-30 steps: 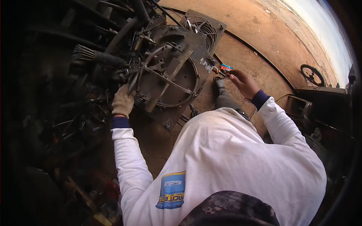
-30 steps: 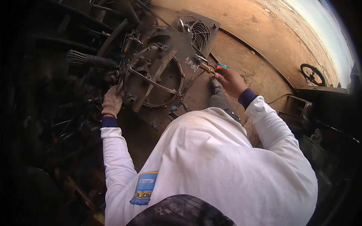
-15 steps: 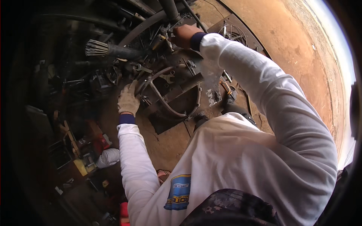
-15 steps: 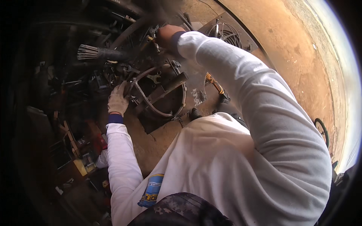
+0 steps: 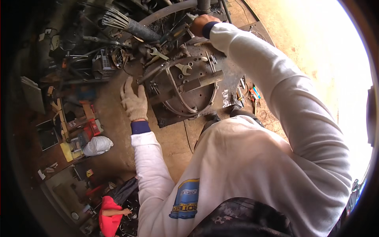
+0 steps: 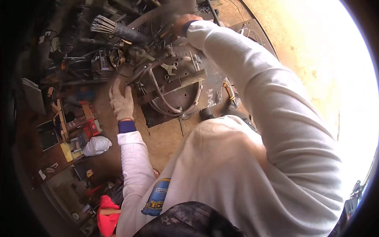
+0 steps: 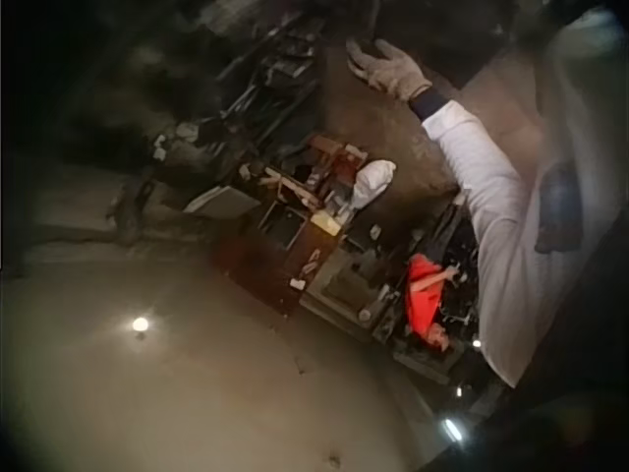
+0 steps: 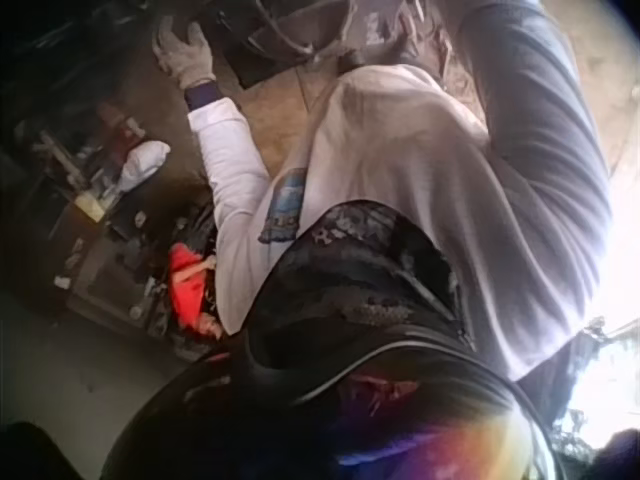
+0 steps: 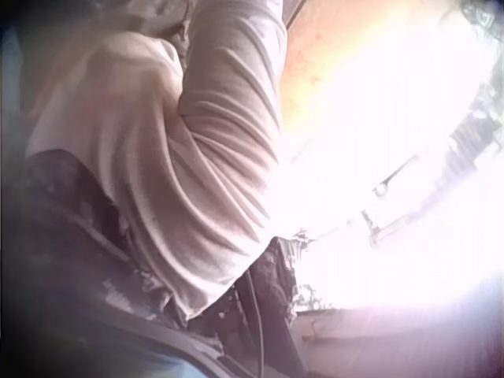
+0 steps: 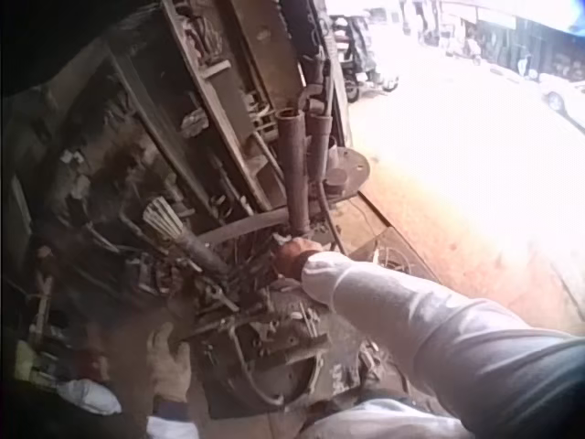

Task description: The person uses a hammer and a chisel to chip away at a large, circular metal component, likely a brake drum or housing. They repeatedly strike the tool to remove material or break apart stuck parts, occasionally repositioning the chisel to target different areas of the metal surface.

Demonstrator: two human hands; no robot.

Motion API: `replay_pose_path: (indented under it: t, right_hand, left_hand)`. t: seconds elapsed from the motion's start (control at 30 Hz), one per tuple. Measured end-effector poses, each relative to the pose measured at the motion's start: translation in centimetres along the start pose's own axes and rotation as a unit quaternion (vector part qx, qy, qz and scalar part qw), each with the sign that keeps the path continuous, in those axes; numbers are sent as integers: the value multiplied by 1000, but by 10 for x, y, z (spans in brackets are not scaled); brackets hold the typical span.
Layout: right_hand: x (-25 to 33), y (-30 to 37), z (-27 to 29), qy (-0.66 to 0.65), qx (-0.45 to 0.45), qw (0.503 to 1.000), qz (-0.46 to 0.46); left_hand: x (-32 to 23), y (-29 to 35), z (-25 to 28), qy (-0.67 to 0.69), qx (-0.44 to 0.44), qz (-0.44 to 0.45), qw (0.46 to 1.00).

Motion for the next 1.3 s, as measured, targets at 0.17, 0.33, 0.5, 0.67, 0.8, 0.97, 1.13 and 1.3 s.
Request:
replay_pose_path:
  t: [0.17, 0.33, 0.5, 0.67, 0.8, 0.97, 1.13, 1.3]
  right_hand:
    - [-22, 19, 23, 28, -14, 997, 72]
    - [-27, 110, 55, -105, -123, 976, 147]
    - [-19, 258, 48, -302, -137, 933, 143]
    - [10, 358, -20, -407, 19, 912, 36]
    - [19, 390, -55, -400, 89, 911, -36]
    - [4, 392, -55, -341, 64, 935, -73]
    - [-25, 380, -77, -522, 205, 819, -119]
    - [-52, 379, -67, -486, 333, 781, -204]
  left_hand:
    - [19, 38, 15, 123, -59, -17, 990]
    - [21, 70, 20, 259, -78, -3, 963]
    - [-52, 96, 41, 473, 52, -152, 866]
    - [-132, 152, -1, 734, 345, -91, 578]
    - [-157, 176, -5, 688, 525, -25, 500]
    - [-168, 192, -19, 676, 523, 17, 519]
    - [-189, 208, -42, 675, 526, 61, 514]
    - [-203, 224, -52, 676, 564, 172, 441]
Point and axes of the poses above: each hand's wrist, its own y-axis away from the middle knuckle, its own z-axis out of the back of the hand, x = y × z, the point moved 8 cm from there along -y, towards the middle knuckle, and after that the axes turned 8 degrees about -y, right-handed, at the moved point
